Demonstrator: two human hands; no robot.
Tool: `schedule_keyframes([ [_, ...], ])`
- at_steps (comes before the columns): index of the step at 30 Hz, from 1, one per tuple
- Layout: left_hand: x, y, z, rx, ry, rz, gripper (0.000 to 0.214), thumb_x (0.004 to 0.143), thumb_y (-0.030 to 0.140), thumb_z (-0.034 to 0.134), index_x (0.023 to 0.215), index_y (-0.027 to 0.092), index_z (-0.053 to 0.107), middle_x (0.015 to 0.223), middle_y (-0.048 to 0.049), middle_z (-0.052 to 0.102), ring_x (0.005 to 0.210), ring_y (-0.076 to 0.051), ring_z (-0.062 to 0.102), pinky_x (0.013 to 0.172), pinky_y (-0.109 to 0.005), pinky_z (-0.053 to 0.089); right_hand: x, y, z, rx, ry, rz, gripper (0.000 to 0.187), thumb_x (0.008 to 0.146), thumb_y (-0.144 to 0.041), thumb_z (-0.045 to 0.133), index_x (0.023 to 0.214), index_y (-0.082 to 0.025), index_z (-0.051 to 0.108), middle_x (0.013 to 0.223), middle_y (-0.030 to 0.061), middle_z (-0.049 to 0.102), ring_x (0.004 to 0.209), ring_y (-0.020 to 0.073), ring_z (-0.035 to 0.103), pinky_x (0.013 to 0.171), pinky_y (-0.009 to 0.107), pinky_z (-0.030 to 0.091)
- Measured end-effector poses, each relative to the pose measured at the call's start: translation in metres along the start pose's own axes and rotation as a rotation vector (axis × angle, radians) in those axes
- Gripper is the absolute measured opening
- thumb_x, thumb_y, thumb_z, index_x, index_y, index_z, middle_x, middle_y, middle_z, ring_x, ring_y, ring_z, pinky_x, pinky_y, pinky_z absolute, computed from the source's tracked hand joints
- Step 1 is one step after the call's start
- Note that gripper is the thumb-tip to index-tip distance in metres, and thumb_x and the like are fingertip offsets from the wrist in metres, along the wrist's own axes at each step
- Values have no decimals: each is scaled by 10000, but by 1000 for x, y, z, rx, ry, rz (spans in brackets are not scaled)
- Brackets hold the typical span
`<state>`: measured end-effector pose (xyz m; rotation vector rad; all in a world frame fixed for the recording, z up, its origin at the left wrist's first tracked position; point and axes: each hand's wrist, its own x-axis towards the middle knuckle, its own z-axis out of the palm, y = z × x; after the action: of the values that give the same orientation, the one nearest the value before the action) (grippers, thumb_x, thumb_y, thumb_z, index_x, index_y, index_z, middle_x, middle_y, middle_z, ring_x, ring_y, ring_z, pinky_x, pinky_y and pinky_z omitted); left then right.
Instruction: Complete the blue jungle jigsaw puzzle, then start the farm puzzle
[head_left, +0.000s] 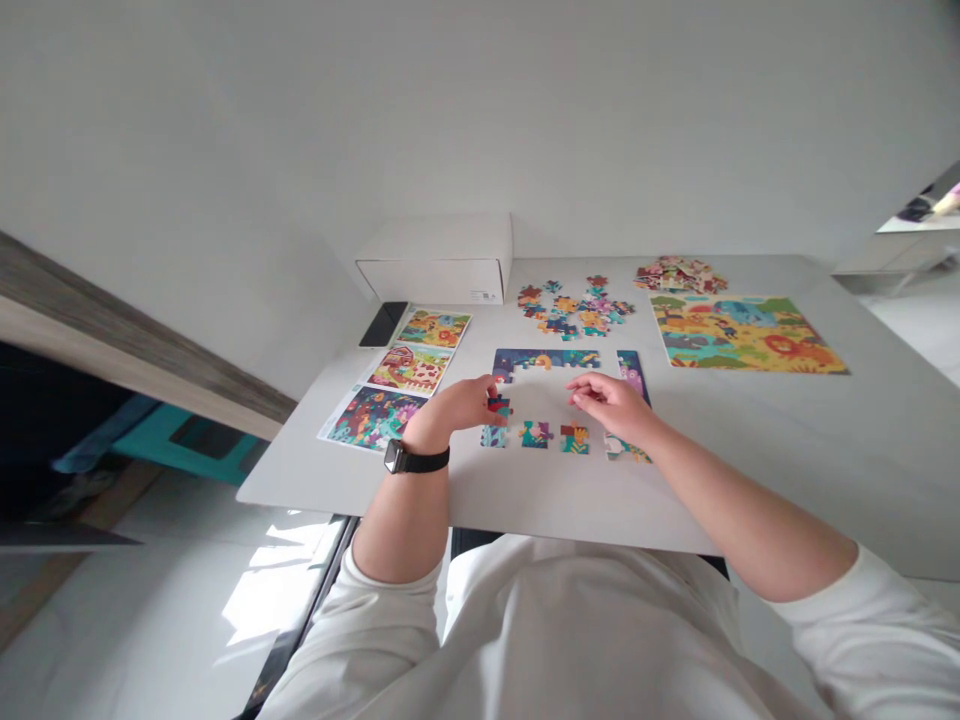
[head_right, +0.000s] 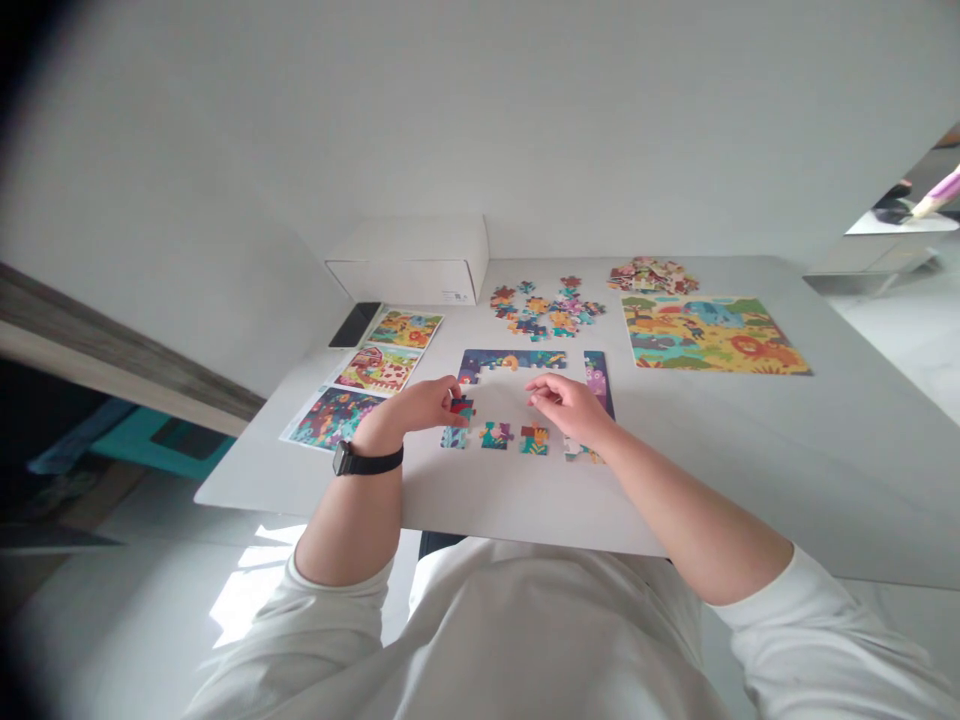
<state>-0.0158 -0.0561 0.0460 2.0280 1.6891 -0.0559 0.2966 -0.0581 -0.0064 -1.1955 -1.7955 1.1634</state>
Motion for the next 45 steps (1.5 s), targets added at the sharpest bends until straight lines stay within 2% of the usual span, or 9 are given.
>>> schedule_keyframes([
  [8,-1,-3,-1,-45,29,1,401,806,414,840,1120,252,650,879,2,772,755,-211,704,638,-285,401,1,-2,-1,19,8,-10,222,933,-368,706,1120,-264,762,1001,55,833,930,221,787,939,414,620],
  [10,-1,-4,-2,-68,103,18,350,855,421,804,1124,253,656,844,4,761,748,-211,695,638,-290,391,1,-1,-1,9,3,-7,227,931,-370,702,1126,-270,759,1006,53,833,939,222,787,934,412,616],
  [15,2,2,-3,-133,406,58,238,973,429,675,1127,249,695,856,-12,753,782,-203,685,711,-300,423,2,0,-2,-6,5,-18,248,929,-424,704,1123,-277,752,1008,51,827,929,226,778,900,404,610],
  [20,4,7,-3,-204,543,59,202,972,366,654,1123,249,720,953,-26,781,801,-195,687,768,-304,461,8,-1,-19,-33,61,-51,301,929,-468,699,1144,-265,751,1021,64,826,890,224,756,878,403,606],
  [28,10,9,4,-229,544,136,237,954,301,654,1169,233,729,1066,-54,798,828,-195,694,807,-305,499,26,2,-85,-10,294,-70,377,848,-491,775,1132,-247,742,1069,81,820,960,236,739,900,410,608],
  [31,10,11,6,-226,539,143,258,953,299,649,1189,236,729,1079,-56,798,844,-201,699,804,-308,505,38,11,-101,-28,340,-44,389,813,-480,782,1117,-238,751,1076,85,815,956,241,731,846,402,610],
  [35,9,14,6,-232,543,161,256,963,303,638,1195,245,728,1078,-53,796,848,-202,702,816,-311,512,58,23,-106,-135,320,-43,307,816,-446,779,1044,-241,765,1008,69,807,943,243,730,922,444,609],
  [39,9,17,7,-242,531,141,252,970,309,638,1196,245,731,1079,-55,795,847,-202,705,830,-312,519,83,26,-107,-264,291,-59,192,844,-341,775,1007,-240,769,1042,76,812,973,241,749,1014,461,592],
  [45,14,19,10,-277,553,128,289,990,318,617,1251,244,716,1086,-66,794,881,-213,717,858,-320,532,135,20,-100,-568,291,-95,228,871,-243,746,1093,-233,797,1181,118,808,1091,295,753,1070,508,575],
])
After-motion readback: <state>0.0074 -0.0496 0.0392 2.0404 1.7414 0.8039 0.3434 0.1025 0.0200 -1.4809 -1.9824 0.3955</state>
